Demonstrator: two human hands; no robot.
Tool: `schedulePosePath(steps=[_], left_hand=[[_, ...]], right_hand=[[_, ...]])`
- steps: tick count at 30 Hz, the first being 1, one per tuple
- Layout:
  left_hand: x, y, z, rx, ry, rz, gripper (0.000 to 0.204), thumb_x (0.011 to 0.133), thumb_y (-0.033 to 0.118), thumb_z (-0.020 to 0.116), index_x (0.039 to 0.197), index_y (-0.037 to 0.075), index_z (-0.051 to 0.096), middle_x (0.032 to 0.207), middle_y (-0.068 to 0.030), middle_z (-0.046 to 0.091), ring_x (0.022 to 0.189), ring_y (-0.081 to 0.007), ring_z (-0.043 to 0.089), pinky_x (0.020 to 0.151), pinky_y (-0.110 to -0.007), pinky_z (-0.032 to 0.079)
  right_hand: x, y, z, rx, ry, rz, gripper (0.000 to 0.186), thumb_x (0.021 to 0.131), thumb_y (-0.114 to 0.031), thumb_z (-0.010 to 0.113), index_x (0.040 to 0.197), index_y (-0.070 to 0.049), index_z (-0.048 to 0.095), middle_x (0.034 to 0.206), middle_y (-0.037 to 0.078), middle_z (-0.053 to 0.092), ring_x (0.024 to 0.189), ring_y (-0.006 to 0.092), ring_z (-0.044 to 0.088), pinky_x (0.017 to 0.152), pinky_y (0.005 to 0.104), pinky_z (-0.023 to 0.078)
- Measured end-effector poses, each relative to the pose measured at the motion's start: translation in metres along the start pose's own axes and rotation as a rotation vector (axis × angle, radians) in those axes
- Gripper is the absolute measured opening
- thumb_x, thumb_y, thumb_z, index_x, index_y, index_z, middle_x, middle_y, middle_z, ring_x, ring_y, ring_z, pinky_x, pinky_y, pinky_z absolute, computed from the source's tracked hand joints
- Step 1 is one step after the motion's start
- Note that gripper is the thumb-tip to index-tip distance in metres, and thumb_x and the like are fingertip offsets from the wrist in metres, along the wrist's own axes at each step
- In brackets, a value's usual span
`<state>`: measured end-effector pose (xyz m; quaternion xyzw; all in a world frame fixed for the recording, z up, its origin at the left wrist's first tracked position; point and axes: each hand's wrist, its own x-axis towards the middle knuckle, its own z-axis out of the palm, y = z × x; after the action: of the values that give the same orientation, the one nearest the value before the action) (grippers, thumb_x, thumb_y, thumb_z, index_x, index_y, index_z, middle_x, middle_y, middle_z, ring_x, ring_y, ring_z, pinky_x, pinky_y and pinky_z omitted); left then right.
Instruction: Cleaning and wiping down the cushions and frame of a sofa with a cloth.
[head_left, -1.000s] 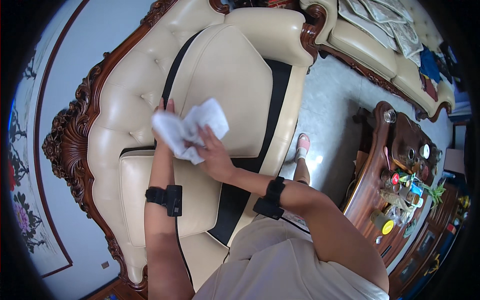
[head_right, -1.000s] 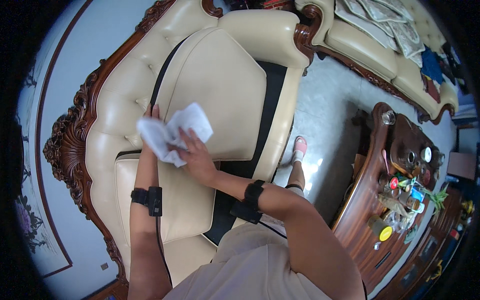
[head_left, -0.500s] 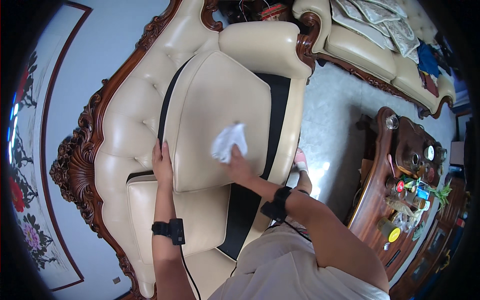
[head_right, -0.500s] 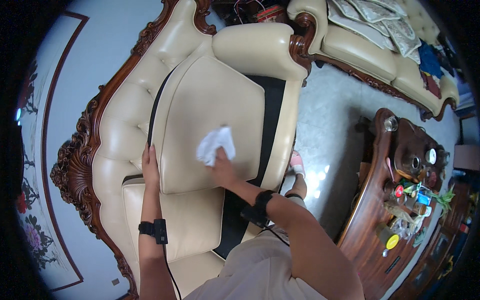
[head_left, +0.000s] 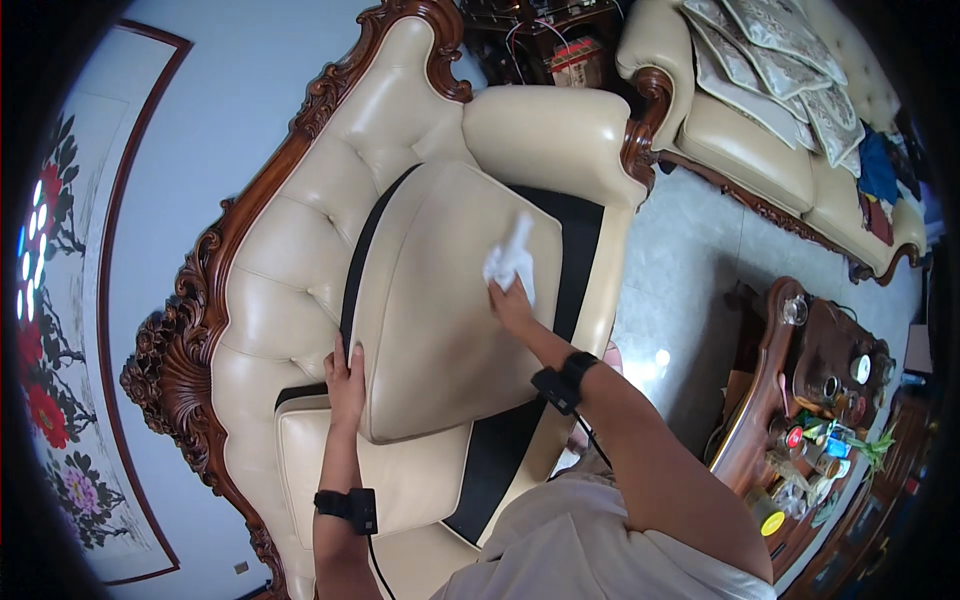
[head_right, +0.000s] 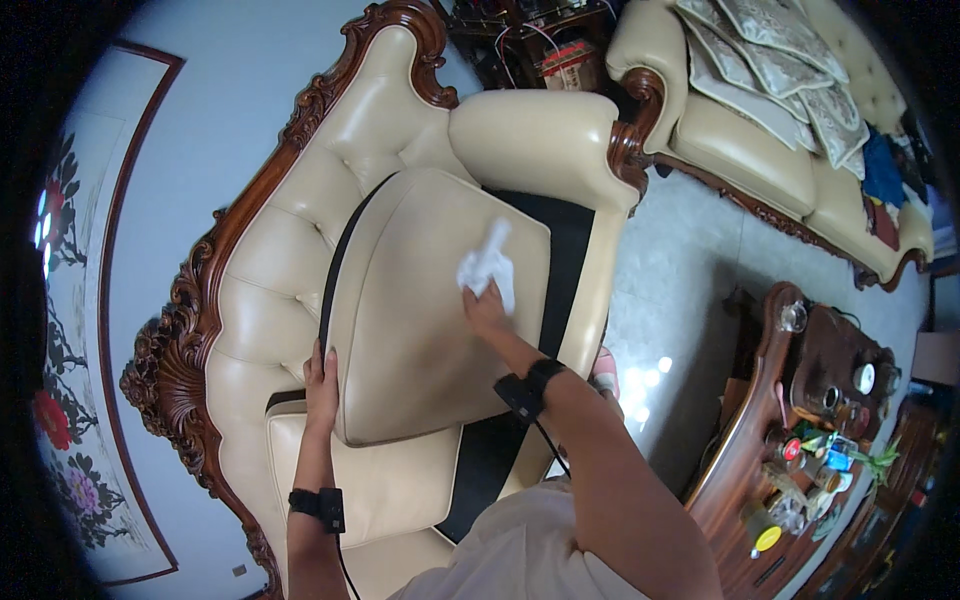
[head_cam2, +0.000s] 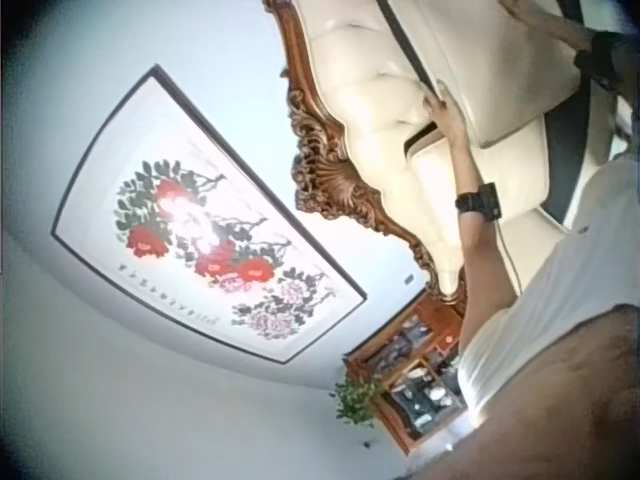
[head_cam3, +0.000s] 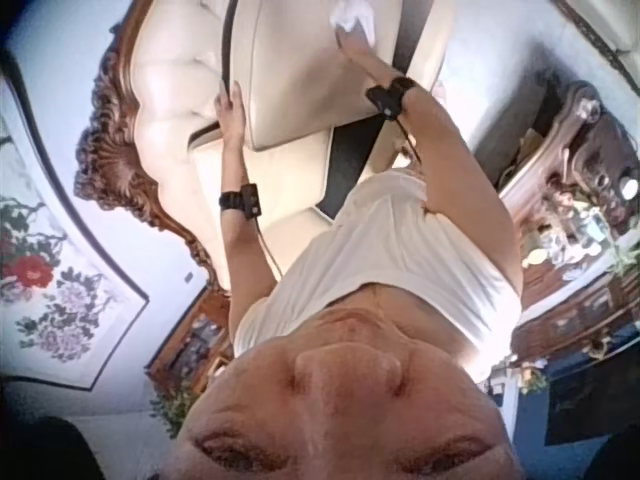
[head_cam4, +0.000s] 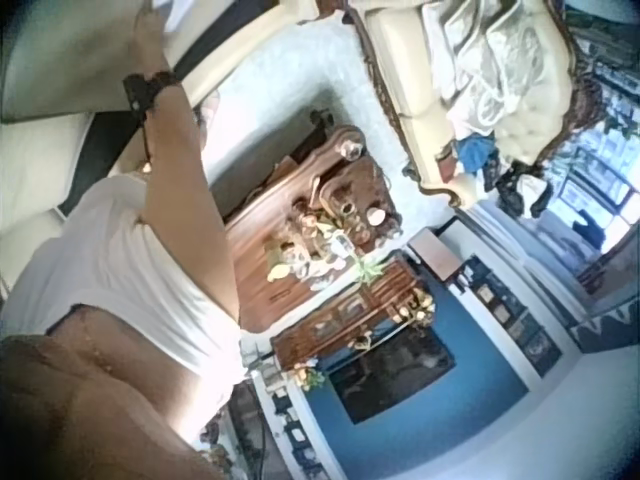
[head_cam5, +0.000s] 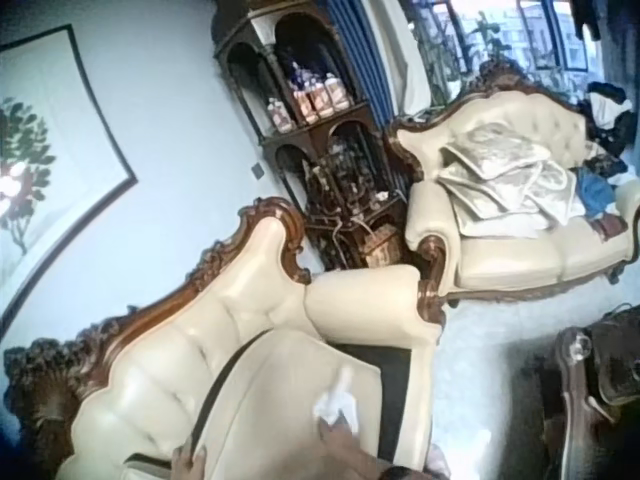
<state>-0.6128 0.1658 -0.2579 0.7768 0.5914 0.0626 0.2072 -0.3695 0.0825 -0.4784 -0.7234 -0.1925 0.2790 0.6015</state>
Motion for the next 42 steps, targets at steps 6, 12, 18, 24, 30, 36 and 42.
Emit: schedulePosePath(steps=[6, 12, 18, 24, 30, 36, 42], left_hand=[[0.064, 0.028, -0.003, -0.029, -0.058, -0.065, 0.081, 0.087, 0.066, 0.046, 0.147, 0.013, 0.032, 0.131, -0.0254, 0.042, 0.119, -0.0387, 0.048, 0.103, -0.041, 0.036], [0.071, 0.042, 0.032, 0.261, 0.186, 0.058, 0.079, 0.085, 0.063, 0.051, 0.145, 0.013, 0.036, 0.124, -0.0235, 0.048, 0.119, -0.0383, 0.044, 0.103, -0.045, 0.034], [0.081, 0.064, 0.043, 0.257, 0.196, 0.069, 0.078, 0.085, 0.06, 0.054, 0.14, 0.007, 0.041, 0.118, -0.0221, 0.049, 0.11, -0.0389, 0.046, 0.099, -0.046, 0.036], [0.055, 0.032, 0.032, 0.241, 0.316, 0.048, 0.063, 0.091, 0.047, 0.05, 0.132, -0.001, 0.047, 0.117, -0.0218, 0.049, 0.107, -0.0386, 0.047, 0.093, -0.047, 0.038], [0.046, 0.04, 0.049, 0.268, 0.411, 0.151, 0.053, 0.09, 0.037, 0.051, 0.128, -0.001, 0.051, 0.114, -0.0206, 0.051, 0.104, -0.0374, 0.048, 0.09, -0.047, 0.039], [0.012, 0.03, 0.046, 0.212, 0.442, 0.101, 0.057, 0.087, 0.04, 0.056, 0.127, 0.001, 0.052, 0.115, -0.0197, 0.049, 0.107, -0.037, 0.047, 0.093, -0.047, 0.038], [-0.007, 0.016, 0.048, 0.162, 0.403, 0.108, 0.061, 0.089, 0.048, 0.054, 0.128, 0.002, 0.051, 0.115, -0.0198, 0.048, 0.108, -0.0365, 0.046, 0.093, -0.047, 0.037]], right_hand=[[-0.025, 0.02, 0.004, -0.088, -0.077, -0.09, 0.06, 0.088, -0.039, 0.059, 0.127, 0.003, 0.042, 0.118, 0.024, 0.056, 0.111, 0.0393, 0.055, 0.092, 0.0427, 0.044], [-0.018, -0.076, 0.024, -0.076, -0.196, -0.616, 0.049, 0.083, -0.027, 0.065, 0.122, 0.002, 0.052, 0.127, 0.023, 0.05, 0.123, 0.0388, 0.045, 0.101, 0.0441, 0.039], [0.066, -0.083, 0.023, -0.265, -0.086, -0.679, 0.048, 0.082, -0.023, 0.066, 0.121, 0.002, 0.054, 0.13, 0.022, 0.049, 0.128, 0.0385, 0.041, 0.104, 0.0448, 0.038], [0.093, -0.007, 0.015, 0.101, -0.186, 0.125, 0.056, 0.086, -0.025, 0.06, 0.134, 0.001, 0.043, 0.132, 0.023, 0.049, 0.126, 0.0373, 0.044, 0.102, 0.0412, 0.038], [0.111, 0.005, 0.01, -0.067, -0.233, -0.146, 0.055, 0.088, -0.029, 0.059, 0.133, -0.001, 0.044, 0.13, 0.025, 0.049, 0.124, 0.0416, 0.044, 0.105, 0.0439, 0.035], [0.114, -0.106, 0.039, -0.241, -0.043, -0.872, 0.061, 0.086, -0.03, 0.064, 0.134, 0.001, 0.041, 0.126, 0.021, 0.052, 0.121, 0.042, 0.046, 0.101, 0.0459, 0.037], [0.146, -0.071, 0.038, 0.09, -0.121, -0.154, 0.06, 0.087, -0.045, 0.058, 0.118, 0.006, 0.054, 0.119, 0.026, 0.055, 0.114, 0.0424, 0.05, 0.099, 0.0461, 0.038]])
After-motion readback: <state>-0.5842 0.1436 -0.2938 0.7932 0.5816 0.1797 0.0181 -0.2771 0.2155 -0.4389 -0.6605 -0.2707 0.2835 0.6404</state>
